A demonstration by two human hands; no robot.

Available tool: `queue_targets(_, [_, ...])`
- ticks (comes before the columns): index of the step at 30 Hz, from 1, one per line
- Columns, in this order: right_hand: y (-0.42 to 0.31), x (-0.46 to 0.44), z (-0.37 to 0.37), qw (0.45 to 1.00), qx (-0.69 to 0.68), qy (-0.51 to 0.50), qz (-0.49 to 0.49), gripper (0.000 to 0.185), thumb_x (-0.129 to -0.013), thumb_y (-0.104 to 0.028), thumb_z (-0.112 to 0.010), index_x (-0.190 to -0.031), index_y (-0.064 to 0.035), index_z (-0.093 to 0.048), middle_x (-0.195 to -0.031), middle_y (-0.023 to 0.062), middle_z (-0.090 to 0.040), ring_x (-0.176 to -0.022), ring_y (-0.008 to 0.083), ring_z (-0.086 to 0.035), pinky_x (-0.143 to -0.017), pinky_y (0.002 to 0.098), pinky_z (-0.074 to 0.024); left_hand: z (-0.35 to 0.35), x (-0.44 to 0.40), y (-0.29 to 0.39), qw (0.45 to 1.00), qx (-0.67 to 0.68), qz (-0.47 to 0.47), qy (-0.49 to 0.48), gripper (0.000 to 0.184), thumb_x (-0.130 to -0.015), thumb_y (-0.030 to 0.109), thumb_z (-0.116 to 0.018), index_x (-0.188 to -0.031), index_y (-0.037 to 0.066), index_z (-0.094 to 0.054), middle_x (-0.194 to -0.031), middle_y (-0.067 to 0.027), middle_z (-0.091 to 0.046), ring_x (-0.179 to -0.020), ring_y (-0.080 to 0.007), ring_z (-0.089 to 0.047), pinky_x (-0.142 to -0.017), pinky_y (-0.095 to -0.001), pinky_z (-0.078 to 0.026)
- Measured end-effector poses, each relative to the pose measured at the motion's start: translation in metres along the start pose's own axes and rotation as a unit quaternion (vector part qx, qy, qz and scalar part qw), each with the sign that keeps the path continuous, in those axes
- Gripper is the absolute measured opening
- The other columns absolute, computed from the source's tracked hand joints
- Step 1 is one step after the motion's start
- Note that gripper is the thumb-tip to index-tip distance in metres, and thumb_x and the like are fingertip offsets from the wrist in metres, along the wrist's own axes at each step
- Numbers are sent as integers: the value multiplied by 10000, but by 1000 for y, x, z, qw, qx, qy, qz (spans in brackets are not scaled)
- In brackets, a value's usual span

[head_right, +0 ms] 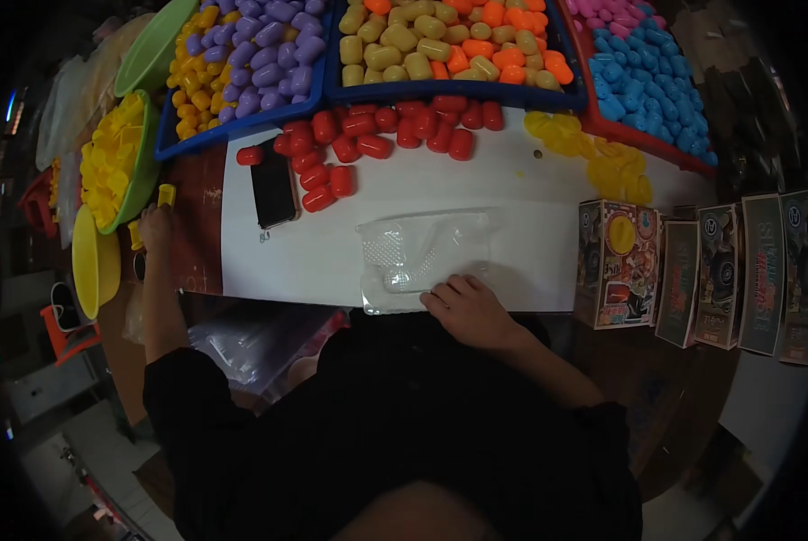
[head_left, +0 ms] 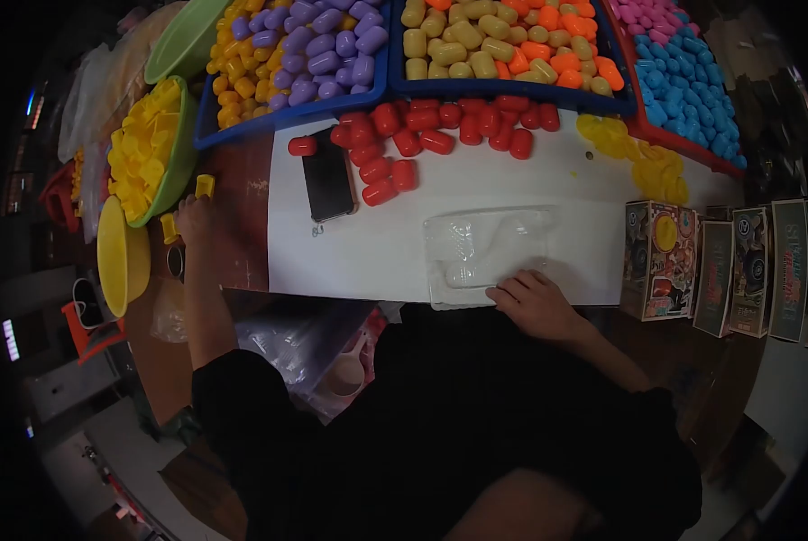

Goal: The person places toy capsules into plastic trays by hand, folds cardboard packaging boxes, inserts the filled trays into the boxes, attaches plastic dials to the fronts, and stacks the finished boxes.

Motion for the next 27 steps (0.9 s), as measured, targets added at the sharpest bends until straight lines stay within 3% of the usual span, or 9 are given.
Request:
queue_targets(3, [-3, -5, -5, 999, 26, 33, 10, 252, -788, -189, -596, -1006, -63, -574, -910, 44, -561, -908, 197, -531, -797, 329, -452, 47, 15, 2, 988, 98, 24, 114, 193, -842, 214, -559, -907, 60, -657, -862, -104, -602, -814, -255, -592, -712, -371, -474])
queue_targets(4, [-4, -6, -5, 998, 23, 55, 4, 251, -787, -198, -597, -997, -63, -573, -896, 44, -559, -900, 193, -531, -785, 322, -454, 65, 23, 5, 937, 334, 81, 58, 232, -864, 249, -552, -918, 43, -644, -882, -95, -604, -821, -223, -589, -719, -355, -474])
queue_targets(7, [-7, -12, -9, 998, 35, 52, -9, 242, -772, -203, -627, -964, -60, -590, -907, 40, -581, -878, 200, -548, -758, 318, -457, 188, 92, 102, 447, 881, 147, -44, 316, -930, 290, -488, -948, -8, -593, -933, -69, -588, -858, -129, -545, -739, -286, -447])
queue_targets(8, [-7, -13, -11, 998, 34, 52, -8, 242, -772, -203, -627, -964, -60, -590, -907, 40, -581, -878, 200, -548, -758, 318, -457, 171, 112, 134, 403, 909, 63, -89, 262, -924, 261, -489, -949, 11, -565, -887, -34, -564, -794, -124, -512, -748, -255, -406])
queue_targets(9, [-7, -13, -13, 998, 31, 49, -15, 239, -772, -211, -628, -958, -66, -590, -903, 37, -583, -871, 196, -549, -736, 309, -460, 186, 136, 167, 509, 847, 9, -152, 188, -916, 211, -502, -896, 32, -555, -864, -22, -521, -788, -125, -474, -758, -239, -371])
queue_targets(14, [-6, -17, -4, 999, 34, 33, -26, 263, -786, -246, -605, -967, -57, -575, -881, 47, -579, -862, 198, -545, -688, 305, -475, 195, 183, 283, 625, 761, -104, -141, 206, -857, 164, -579, -793, -23, -520, -866, -122, -491, -837, -245, -491, -750, -294, -391])
queue_targets(16, [-1, -24, 6, 992, -120, 28, -24, 277, -741, -168, -661, -981, -53, -586, -924, 67, -591, -875, 228, -554, -720, 326, -480, 194, 192, 288, 744, 659, -102, -40, 193, -844, 165, -582, -792, -13, -529, -868, -140, -503, -860, -298, -500, -768, -337, -404])
queue_targets(23, [14, -178, 22, 976, 118, 74, 166, 168, -774, -125, -560, -936, -82, -573, -992, 53, -601, -1013, 263, -522, -755, 345, -486, 183, 211, 291, 601, 790, -11, 121, 88, -837, 104, -543, -855, 19, -561, -895, -143, -559, -881, -309, -526, -782, -356, -404])
queue_targets(27, [31, -217, -34, 946, 229, -29, 226, 139, -790, -166, -529, -897, -111, -598, -913, 66, -630, -942, 287, -573, -680, 388, -491, 196, 204, 289, 689, 703, -59, 166, 92, -834, 60, -512, -888, 25, -578, -866, -117, -591, -847, -292, -544, -795, -357, -399])
Point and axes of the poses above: each hand's wrist, its own x-axis away from the middle knuckle, its own z-axis out of the back of the hand, y = z × x, the point moved 7 cm from there along -x, towards the middle knuckle
